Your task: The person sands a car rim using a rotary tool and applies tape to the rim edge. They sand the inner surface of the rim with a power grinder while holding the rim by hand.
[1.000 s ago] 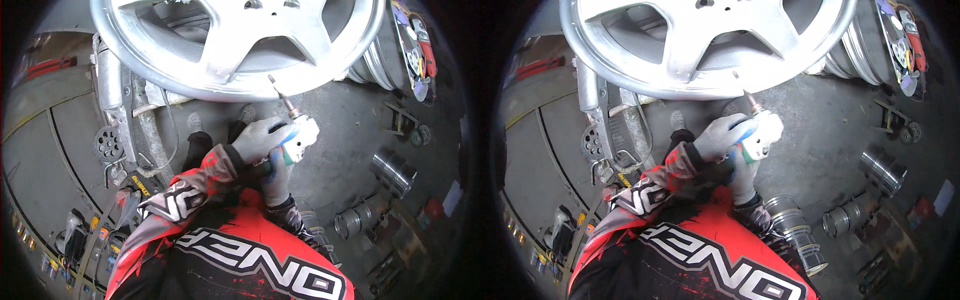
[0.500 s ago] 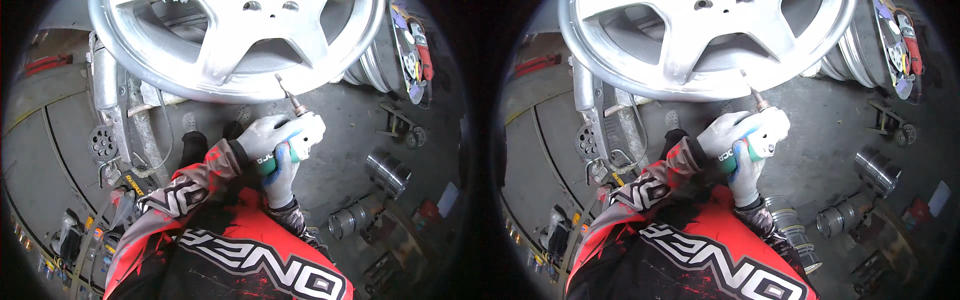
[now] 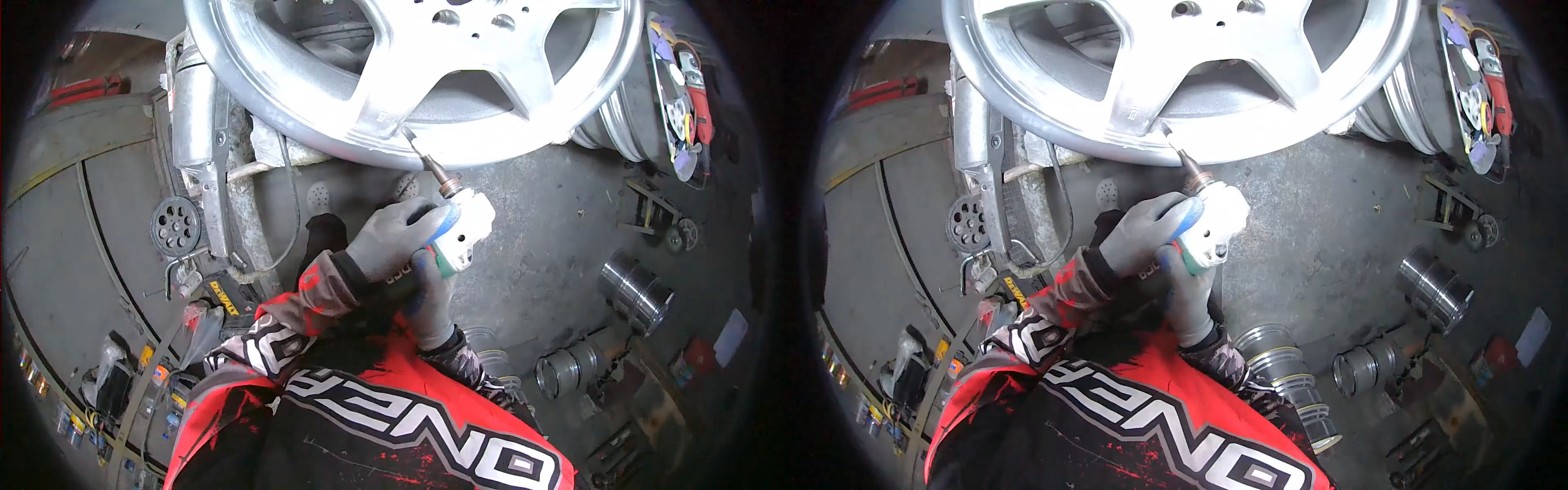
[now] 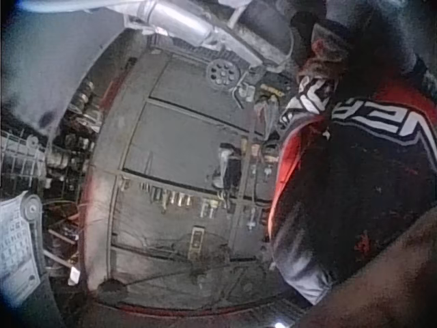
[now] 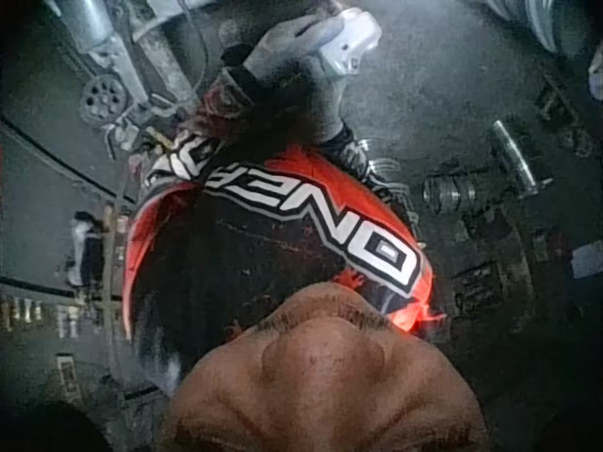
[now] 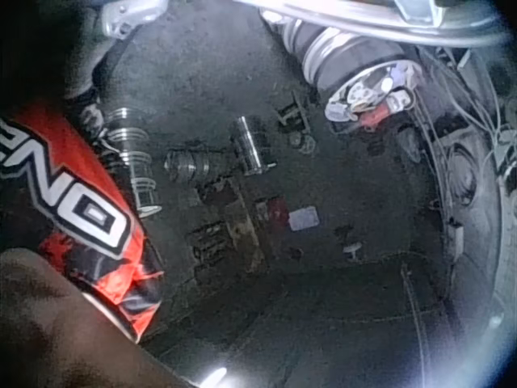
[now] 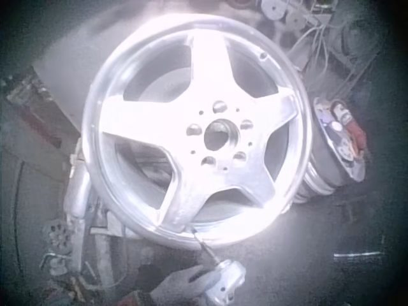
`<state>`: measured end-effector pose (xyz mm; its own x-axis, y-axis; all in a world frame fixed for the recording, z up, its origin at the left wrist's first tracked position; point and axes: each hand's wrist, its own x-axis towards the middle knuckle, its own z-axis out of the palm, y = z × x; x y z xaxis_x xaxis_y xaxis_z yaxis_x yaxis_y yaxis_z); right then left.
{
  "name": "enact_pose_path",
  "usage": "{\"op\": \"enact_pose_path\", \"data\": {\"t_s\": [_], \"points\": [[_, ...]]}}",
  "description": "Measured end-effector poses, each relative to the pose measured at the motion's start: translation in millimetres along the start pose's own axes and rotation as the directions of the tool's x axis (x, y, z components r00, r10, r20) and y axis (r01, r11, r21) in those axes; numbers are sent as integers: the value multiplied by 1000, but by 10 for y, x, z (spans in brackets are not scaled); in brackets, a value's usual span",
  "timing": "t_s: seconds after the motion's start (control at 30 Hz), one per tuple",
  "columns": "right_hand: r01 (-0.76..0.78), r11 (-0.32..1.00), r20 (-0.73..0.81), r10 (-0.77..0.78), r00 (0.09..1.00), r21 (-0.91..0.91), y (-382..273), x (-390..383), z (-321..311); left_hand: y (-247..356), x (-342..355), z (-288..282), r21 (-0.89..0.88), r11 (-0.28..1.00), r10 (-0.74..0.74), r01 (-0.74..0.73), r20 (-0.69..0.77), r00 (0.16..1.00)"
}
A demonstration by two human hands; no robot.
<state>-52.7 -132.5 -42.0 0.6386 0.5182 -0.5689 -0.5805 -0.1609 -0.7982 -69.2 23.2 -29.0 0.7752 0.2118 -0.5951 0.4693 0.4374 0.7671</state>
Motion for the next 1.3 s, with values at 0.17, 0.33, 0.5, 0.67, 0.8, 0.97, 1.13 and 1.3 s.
{"op": "enact_pose_path", "data": {"t_s": [0.17,0.33,0.5,0.67,0.8,0.97,1.13,1.3], "points": [[-38,960,-72,61,996,279,-20,13,-31,-107,190,109,169,984,38,-52,81,996],[97,989,-36,-101,994,-111,138,13,-147,21,131,82,264,961,63,-79,68,996],[109,989,-36,-113,993,-100,221,18,-177,1,186,105,259,966,-35,22,47,998],[17,996,13,-18,1000,84,91,20,-168,-35,185,143,302,953,-28,20,24,999],[-37,977,18,34,999,210,152,6,-141,104,108,139,230,969,-94,93,-8,996],[-9,965,-19,15,1000,262,23,119,-282,-52,348,286,217,976,-23,14,41,999],[102,950,-125,-67,990,296,-201,226,-288,-52,599,455,257,959,94,-120,112,989],[150,988,-52,-152,987,-24,20,168,-355,-104,462,307,234,965,92,-117,117,989]]}}
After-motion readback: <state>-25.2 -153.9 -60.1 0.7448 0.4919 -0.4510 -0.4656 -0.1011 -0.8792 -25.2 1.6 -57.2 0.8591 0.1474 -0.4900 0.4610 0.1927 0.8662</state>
